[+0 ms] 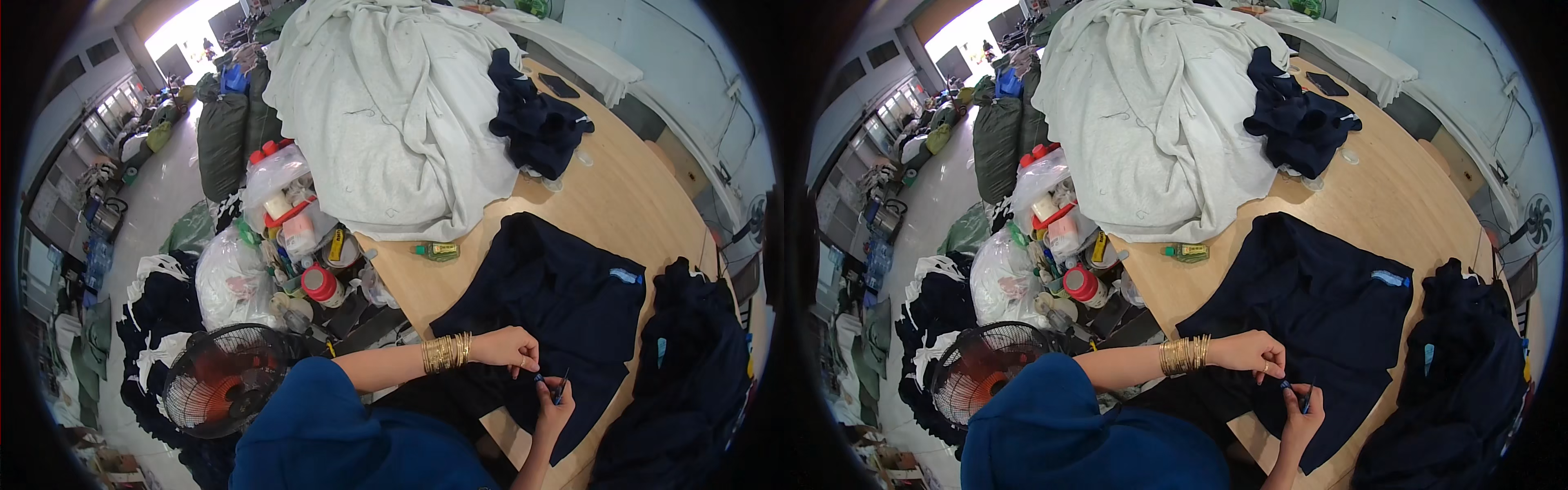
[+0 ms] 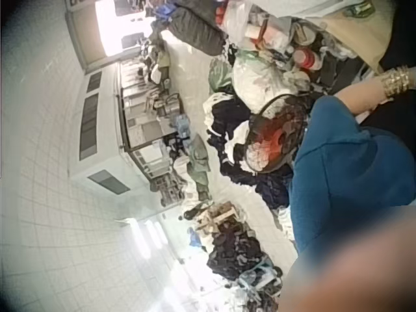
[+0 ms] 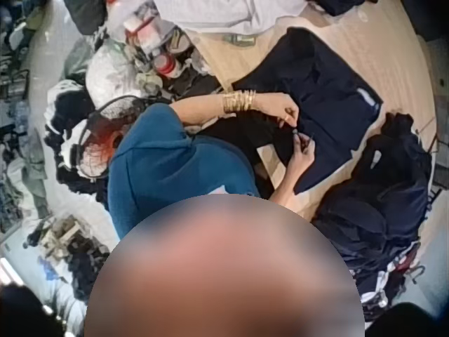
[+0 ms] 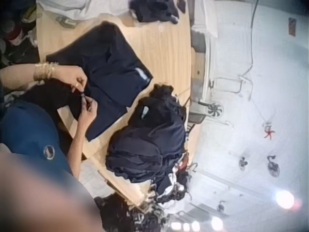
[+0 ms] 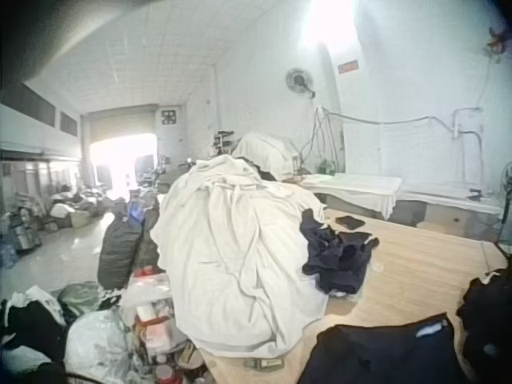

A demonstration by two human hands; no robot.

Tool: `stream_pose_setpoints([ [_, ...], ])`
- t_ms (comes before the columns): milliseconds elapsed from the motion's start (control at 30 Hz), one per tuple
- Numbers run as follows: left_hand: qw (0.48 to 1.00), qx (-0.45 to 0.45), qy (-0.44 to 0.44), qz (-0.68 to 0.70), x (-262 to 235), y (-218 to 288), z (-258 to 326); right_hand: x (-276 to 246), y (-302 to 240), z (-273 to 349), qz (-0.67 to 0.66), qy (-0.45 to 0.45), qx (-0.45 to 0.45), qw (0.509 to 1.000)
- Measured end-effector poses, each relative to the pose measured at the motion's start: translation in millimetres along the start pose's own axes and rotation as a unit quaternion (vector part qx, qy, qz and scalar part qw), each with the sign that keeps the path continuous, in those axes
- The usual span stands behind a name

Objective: Trimming excess threads from navy blue athletic shorts using small thread snips.

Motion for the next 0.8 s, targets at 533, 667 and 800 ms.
stream_pose_setpoints([
  [533, 0.999, 0.0, 0.042, 0.002, 3, -9, -4, -43, -42, 22, 0.279, 0.047, 0.001, 0.959],
  [667, 0.997, -0.026, 0.057, 0.049, -9, -14, 2, -19, -79, 22, 0.338, -0.005, -0.119, 0.934],
  [800, 0.995, -0.029, 0.046, 0.078, -11, -18, -8, -16, -87, 15, 0.399, 0.028, -0.163, 0.902],
])
Point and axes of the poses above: each hand's wrist, its own z-axis away from the middle knuckle, its own x-axis out of the palm, y = z × x, the point moved 9 cm from there along -z, towards the middle knuckle, and after that the axes turned 6 degrees about x, right-handed, at the moved point
